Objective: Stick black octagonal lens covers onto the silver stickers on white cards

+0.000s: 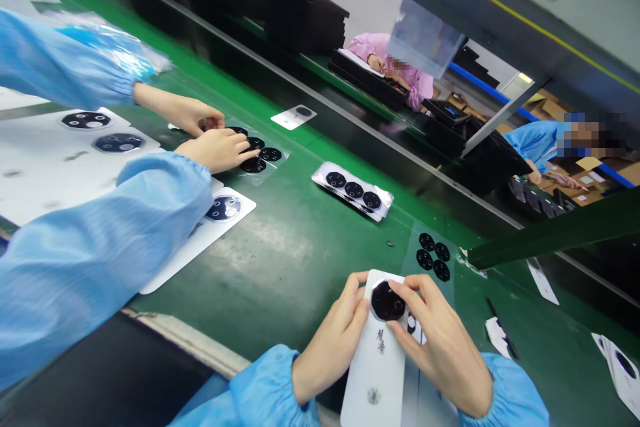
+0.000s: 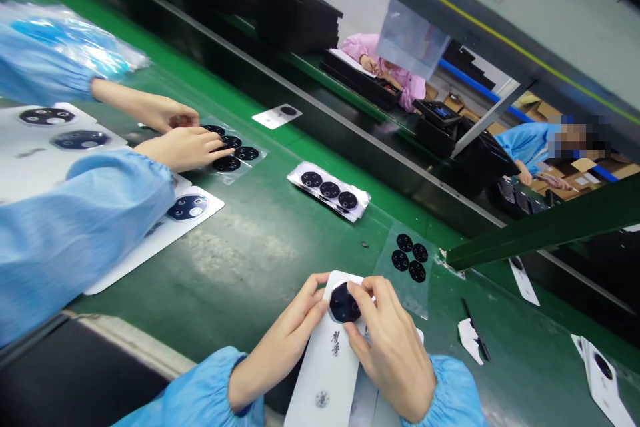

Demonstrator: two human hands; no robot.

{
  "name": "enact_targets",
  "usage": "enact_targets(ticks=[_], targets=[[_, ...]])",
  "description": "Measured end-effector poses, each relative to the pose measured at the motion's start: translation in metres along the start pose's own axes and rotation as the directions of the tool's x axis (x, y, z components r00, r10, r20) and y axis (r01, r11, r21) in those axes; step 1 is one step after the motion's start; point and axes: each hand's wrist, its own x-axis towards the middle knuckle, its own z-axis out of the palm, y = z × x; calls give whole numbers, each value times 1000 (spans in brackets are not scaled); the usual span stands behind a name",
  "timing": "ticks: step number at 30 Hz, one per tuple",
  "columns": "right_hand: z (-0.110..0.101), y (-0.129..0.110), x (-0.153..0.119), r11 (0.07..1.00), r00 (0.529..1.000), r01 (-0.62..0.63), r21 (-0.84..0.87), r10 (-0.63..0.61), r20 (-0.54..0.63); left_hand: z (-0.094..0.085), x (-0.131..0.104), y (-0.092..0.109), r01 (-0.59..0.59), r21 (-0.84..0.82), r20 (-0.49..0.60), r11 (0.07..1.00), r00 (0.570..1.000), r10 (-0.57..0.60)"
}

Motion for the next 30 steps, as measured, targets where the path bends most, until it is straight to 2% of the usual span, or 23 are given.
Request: enact_targets(ticks=[10,30], targets=[[-2,6,0,992,994,-74,97,66,85,0,-1,2,7,-12,3,1000,1000,-7],[-3,8,3,998,998,-41,56,37,59,-1,-1,3,9,-21,-3,1000,1000,-9]])
